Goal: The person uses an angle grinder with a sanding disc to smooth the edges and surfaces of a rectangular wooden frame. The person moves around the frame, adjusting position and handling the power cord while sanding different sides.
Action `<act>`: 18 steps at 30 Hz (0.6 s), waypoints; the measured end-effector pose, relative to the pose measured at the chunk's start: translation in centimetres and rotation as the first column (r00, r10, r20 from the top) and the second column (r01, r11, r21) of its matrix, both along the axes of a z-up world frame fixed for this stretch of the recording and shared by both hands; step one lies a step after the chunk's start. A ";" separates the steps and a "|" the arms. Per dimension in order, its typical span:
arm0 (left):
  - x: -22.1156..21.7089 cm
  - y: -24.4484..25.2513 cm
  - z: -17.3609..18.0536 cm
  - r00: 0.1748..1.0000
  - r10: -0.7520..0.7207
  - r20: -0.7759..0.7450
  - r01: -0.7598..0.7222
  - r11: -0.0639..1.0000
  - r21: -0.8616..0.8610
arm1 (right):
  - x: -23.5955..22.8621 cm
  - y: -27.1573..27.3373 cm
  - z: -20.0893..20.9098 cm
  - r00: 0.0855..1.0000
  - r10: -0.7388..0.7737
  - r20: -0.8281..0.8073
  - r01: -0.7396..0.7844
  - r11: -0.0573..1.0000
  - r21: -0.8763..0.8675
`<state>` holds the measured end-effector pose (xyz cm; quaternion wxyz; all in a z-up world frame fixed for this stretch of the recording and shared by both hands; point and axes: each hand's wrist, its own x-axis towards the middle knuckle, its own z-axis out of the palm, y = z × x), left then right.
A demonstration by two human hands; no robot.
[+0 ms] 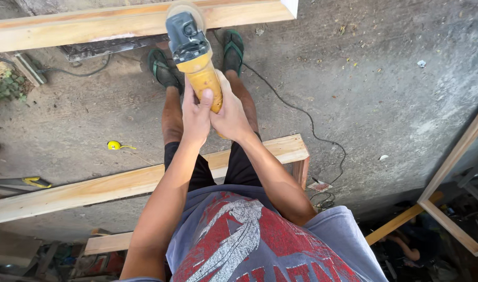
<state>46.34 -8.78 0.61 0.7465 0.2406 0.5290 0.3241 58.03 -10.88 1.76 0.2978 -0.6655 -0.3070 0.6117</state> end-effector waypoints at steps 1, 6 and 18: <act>0.1 0.0 -0.2 1.000 0.001 -0.009 -0.001 0.998 0.058 | 0.1 -0.2 -0.1 0.999 -0.011 0.043 0.011 1.000 0.010; 7.4 -0.7 -0.7 0.992 -0.095 0.085 0.107 0.981 -0.161 | 5.5 -2.6 -0.1 0.973 -0.157 0.167 0.164 0.986 -0.028; -2.1 -0.8 -1.0 0.961 -0.204 -0.189 0.189 0.978 -0.093 | -4.0 -1.4 0.0 0.971 -0.216 -0.099 0.212 0.976 -0.052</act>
